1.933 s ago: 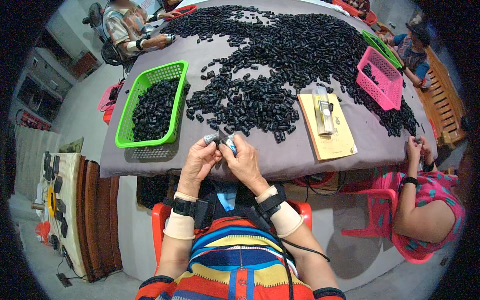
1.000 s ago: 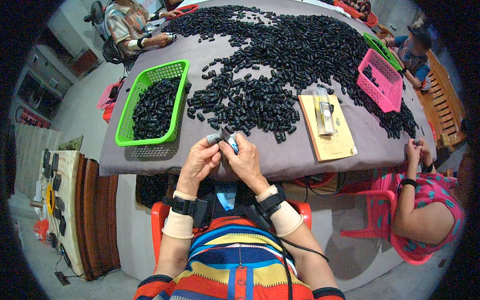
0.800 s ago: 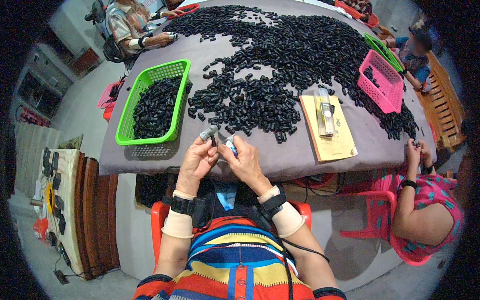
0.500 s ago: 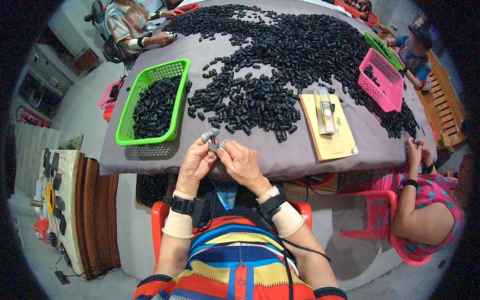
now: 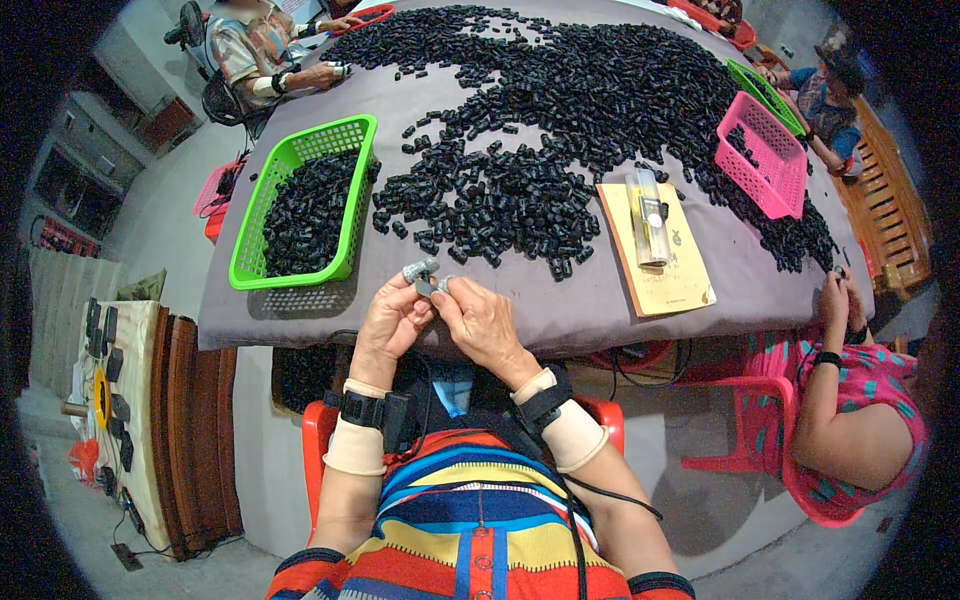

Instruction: Manually assembling small black plastic components by pressing them together.

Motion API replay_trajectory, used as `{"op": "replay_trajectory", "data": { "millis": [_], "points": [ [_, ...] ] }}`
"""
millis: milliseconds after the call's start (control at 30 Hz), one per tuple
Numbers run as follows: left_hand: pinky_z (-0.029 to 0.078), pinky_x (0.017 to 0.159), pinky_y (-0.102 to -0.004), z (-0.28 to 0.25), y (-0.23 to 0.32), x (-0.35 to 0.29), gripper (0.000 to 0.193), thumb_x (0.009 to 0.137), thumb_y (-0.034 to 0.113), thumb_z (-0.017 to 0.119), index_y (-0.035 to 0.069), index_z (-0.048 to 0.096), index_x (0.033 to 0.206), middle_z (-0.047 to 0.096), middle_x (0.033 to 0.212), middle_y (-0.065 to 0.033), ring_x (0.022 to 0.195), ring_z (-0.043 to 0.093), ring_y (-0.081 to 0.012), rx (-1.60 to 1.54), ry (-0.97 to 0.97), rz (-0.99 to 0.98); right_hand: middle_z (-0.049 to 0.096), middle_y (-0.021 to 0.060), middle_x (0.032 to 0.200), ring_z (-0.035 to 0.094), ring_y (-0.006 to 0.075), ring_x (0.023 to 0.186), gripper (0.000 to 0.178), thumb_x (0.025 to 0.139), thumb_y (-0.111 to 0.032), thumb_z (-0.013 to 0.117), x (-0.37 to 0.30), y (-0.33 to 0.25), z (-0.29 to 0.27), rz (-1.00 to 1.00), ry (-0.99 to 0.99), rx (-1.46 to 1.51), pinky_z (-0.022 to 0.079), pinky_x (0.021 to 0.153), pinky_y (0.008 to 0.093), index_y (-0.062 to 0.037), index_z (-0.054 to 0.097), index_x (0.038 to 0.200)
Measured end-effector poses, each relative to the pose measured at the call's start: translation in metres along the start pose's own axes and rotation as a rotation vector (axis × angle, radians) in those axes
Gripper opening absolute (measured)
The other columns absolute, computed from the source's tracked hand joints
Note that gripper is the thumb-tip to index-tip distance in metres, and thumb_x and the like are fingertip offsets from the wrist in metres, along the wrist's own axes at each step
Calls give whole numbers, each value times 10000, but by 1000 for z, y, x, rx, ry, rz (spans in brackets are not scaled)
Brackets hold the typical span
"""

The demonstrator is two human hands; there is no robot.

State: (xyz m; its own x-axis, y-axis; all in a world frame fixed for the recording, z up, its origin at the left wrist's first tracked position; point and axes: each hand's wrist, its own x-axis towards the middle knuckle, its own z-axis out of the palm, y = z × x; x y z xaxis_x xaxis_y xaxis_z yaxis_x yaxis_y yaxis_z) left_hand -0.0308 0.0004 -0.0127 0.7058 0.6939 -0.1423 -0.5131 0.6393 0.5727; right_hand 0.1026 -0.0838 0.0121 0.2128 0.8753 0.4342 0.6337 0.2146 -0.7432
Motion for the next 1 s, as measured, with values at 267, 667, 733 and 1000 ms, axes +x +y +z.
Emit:
{"op": "replay_trajectory", "data": {
  "millis": [267,667,733,1000],
  "points": [
    [420,520,-188,2,0,1,246,850,8,524,13,561,1094,603,854,-44,595,506,-70,22,14,-9,508,144,661,519,334,584,198,862,-186,547,0,0,1,-18,26,17,386,508,385,-24,513,752],
    [406,501,-190,5,0,-3,232,837,-4,519,-13,557,1065,583,805,-40,573,486,-68,41,45,11,521,137,666,533,328,586,187,859,-175,550,0,2,4,-38,37,11,394,504,387,-25,519,752],
    [406,503,-190,5,0,-2,225,837,-5,516,-18,555,1057,578,797,-39,571,481,-67,43,33,17,521,136,665,534,329,584,187,857,-175,551,0,1,4,-40,38,13,394,503,387,-25,519,751],
    [409,511,-194,1,-2,0,225,837,9,522,-18,552,1059,578,802,-41,578,482,-69,51,13,30,532,138,669,545,333,591,196,848,-181,567,2,1,6,-46,48,-33,402,504,392,-23,516,743]
  ]
}}
